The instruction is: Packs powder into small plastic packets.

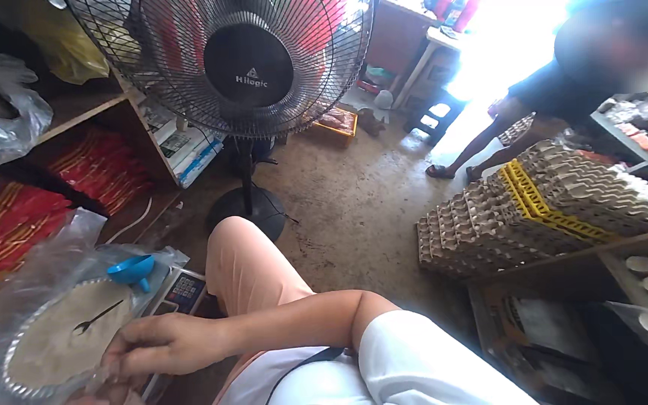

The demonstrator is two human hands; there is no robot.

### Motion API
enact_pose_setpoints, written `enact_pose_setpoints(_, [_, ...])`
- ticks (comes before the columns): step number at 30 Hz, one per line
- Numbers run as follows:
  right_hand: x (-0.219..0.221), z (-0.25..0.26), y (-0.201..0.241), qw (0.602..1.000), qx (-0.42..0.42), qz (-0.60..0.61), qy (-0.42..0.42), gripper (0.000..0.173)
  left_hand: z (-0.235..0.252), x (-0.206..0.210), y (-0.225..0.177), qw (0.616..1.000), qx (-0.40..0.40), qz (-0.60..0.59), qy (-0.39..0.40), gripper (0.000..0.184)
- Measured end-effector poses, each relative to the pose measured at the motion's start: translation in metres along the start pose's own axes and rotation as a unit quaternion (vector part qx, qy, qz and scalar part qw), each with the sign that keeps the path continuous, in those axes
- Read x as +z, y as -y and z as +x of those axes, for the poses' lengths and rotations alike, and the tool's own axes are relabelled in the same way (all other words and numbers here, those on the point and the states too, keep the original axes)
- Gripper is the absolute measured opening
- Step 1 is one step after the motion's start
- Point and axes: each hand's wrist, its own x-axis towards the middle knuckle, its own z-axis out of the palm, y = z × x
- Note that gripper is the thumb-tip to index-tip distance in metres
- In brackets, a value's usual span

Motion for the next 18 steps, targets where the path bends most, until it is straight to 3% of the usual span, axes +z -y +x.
enact_pose_setpoints(2, [-0.002,-0.003,0.001,0.998,0.012,0.052,-0.026,0.022,0.002,-0.002,0.004,0.999,-0.001,0.051,-0.013,0.022])
enact_pose_setpoints(5, [-0.013,-0.003,0.002,0.995,-0.056,-0.082,-0.014,0.021,-0.001,-0.001,0.004,0.988,-0.014,0.119,-0.097,0.017])
enact_pose_setpoints(8, [-0.02,-0.001,-0.006,0.991,-0.042,-0.127,-0.018,0.013,0.002,0.002,0.002,0.988,-0.041,0.092,-0.115,0.026])
enact_pose_setpoints(15, [-0.014,0.005,-0.019,0.994,0.074,0.042,-0.063,0.019,-0.001,0.0,0.003,0.989,-0.071,0.035,-0.124,0.019])
enact_pose_setpoints(18, [-0.013,0.01,-0.018,0.991,0.085,0.052,-0.09,0.019,-0.007,-0.002,0.005,0.986,-0.091,0.01,-0.139,0.016])
